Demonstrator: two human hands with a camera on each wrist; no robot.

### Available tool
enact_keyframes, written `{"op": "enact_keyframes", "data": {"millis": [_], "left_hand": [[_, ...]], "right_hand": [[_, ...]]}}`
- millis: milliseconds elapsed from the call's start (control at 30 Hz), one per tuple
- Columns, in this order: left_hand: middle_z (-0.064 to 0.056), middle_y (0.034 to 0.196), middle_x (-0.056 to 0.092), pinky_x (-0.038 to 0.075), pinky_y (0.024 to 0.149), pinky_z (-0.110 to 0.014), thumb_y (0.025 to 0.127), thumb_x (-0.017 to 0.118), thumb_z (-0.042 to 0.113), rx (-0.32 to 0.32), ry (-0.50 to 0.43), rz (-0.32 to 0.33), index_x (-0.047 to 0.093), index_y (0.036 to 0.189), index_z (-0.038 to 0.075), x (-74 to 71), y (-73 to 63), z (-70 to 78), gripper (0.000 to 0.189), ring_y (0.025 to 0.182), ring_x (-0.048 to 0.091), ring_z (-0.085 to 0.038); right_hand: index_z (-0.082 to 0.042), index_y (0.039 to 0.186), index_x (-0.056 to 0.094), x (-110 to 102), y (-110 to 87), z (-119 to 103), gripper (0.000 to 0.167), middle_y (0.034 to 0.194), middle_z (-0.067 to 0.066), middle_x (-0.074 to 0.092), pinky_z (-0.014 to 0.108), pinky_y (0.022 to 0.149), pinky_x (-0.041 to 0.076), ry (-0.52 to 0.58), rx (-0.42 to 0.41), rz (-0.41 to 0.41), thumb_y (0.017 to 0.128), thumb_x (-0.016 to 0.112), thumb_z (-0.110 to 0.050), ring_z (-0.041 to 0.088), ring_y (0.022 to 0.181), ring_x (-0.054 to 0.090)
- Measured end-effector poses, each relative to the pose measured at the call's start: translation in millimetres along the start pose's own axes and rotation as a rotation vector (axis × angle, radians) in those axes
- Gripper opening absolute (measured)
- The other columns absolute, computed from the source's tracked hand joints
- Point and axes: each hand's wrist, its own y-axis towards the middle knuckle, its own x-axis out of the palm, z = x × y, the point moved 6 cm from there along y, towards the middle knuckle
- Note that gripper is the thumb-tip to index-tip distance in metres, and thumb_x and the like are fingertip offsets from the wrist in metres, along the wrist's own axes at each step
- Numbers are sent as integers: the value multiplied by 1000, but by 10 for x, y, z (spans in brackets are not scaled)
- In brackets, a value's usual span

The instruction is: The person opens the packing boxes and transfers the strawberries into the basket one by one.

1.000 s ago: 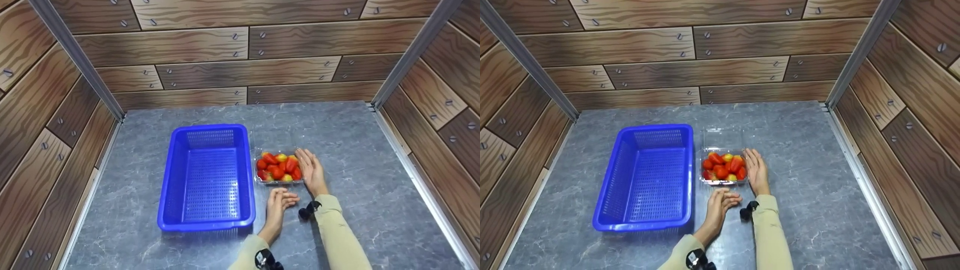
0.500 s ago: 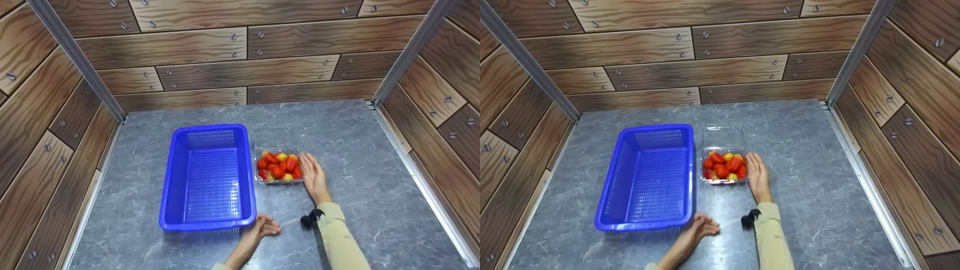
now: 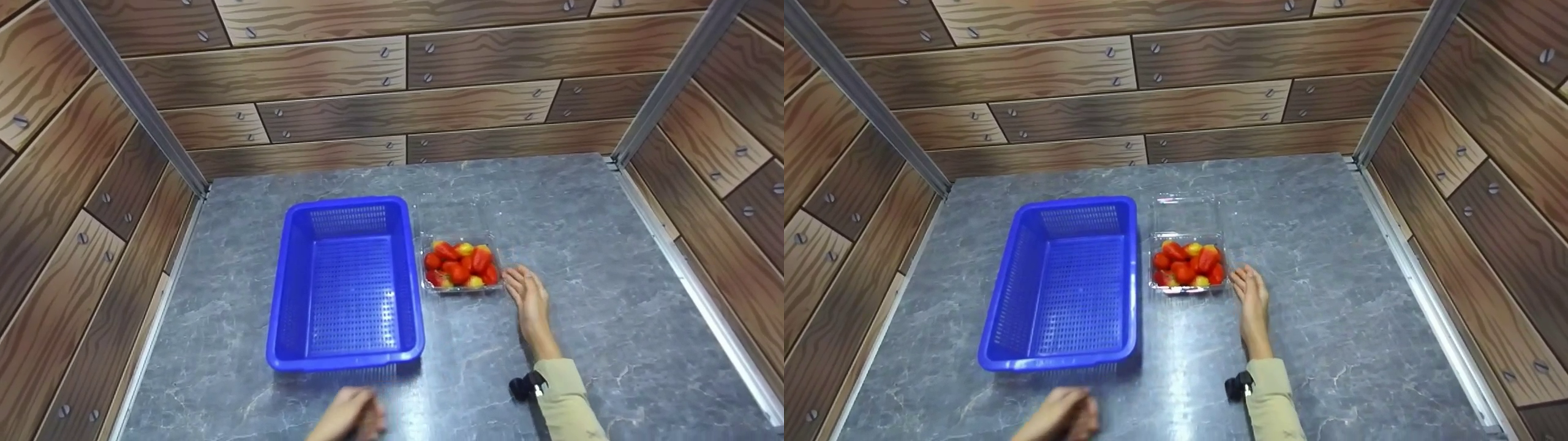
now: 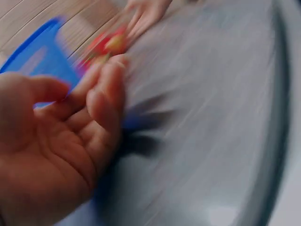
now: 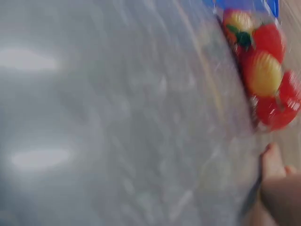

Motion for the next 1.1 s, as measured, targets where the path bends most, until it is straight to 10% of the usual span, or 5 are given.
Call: {"op": "enact_keyframes", "data": {"millis": [300,467,600,800,1100], "left_hand": [[3,63,62,43,46,-20,103,49,14,282,492,58,63,73,-4,-549,-685,1013,38,50,51,-2],[11,58,45,33,42,-21,93,58,4,953,1089,589,49,64,19,-718,-765,1742,34,50,34,1],[2,58,42,29,38,-31,91,53,14,1158,1406,904,46,66,14,-905,-604,1964,26,45,34,-14],[-13,70,50,39,52,-43,92,50,15,1080,1552,978,50,76,3,-1354,-170,2020,20,63,48,-35],[-18,87,52,36,69,-48,98,52,18,717,1608,691,52,89,-1,-1791,201,1874,21,81,46,-40]], "right_hand": [[8,132,54,252,-307,-599,39,120,24,64,42,97,43,-746,-515,122,95,60,-4,35,109,61],[8,127,57,520,-442,-806,41,114,24,66,42,95,42,-777,-726,40,87,66,3,38,107,62],[8,126,58,746,-452,-827,41,115,24,65,41,96,43,-776,-776,-37,87,67,2,37,108,62],[7,126,59,1046,-369,-782,44,120,23,63,48,97,44,-817,-898,-131,83,68,4,37,112,59],[6,123,61,1308,-121,-596,43,113,21,65,50,89,48,-1039,-918,-281,81,68,1,37,101,60]]}}
